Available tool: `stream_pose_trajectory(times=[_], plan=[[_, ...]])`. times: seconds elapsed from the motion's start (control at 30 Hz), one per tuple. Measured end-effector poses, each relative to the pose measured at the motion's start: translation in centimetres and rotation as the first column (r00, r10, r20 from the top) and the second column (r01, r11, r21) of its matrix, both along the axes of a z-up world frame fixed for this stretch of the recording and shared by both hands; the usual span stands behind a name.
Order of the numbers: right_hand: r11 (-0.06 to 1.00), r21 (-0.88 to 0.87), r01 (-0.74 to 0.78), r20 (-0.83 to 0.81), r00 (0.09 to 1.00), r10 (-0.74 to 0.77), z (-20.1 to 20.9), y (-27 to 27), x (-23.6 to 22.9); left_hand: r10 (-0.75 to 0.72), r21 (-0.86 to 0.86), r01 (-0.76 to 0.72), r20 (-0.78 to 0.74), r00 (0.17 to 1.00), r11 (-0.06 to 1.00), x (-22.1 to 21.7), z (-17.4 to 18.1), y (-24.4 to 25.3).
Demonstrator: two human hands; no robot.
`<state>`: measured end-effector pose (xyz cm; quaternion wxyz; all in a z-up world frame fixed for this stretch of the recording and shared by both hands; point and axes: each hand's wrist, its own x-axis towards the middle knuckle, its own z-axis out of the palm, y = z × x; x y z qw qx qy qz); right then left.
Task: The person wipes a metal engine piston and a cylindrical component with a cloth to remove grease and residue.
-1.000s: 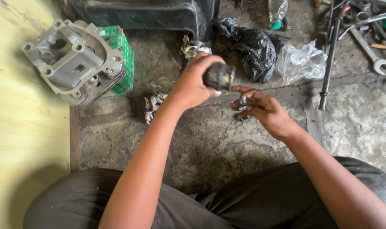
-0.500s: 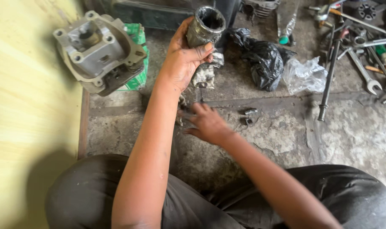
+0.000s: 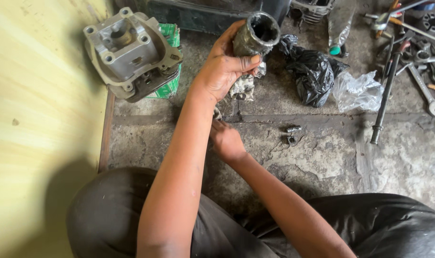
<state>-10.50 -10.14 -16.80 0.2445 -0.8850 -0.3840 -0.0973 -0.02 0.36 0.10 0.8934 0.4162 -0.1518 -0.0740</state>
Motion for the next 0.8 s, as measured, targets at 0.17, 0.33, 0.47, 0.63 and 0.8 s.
stream_pose_trajectory(times=[0.17,0.33,0.47,0.63,0.8], plan=[[0.967,-0.213,0.142,-0.314,0.927,-0.206,2.5,-0.5,0.1,-0.127,-0.011,0.129,0.111,0.986,0.992,-0.4,0.5,0.1],[0.921,-0.377,0.094,-0.621,0.712,-0.327,11.8,-4.9,-1.2,0.004,0.301,-0.021,0.059,0.998,0.953,-1.4,0.8,-1.5],[0.858,-0.409,0.31,-0.473,0.732,-0.49,16.0,-13.1,-0.6,0.129,0.404,-0.085,-0.082,0.988,0.911,-2.4,-1.1,-5.2],[0.836,0.087,0.542,-0.587,0.706,-0.397,18.6,-22.8,-0.8,-0.104,0.414,0.203,-0.249,0.963,0.888,-4.2,-3.5,-9.4],[0.834,0.428,0.348,-0.52,0.85,-0.088,18.5,-26.3,-0.4,-0.51,0.432,0.549,-0.214,0.833,0.716,-4.0,-3.4,-9.6]])
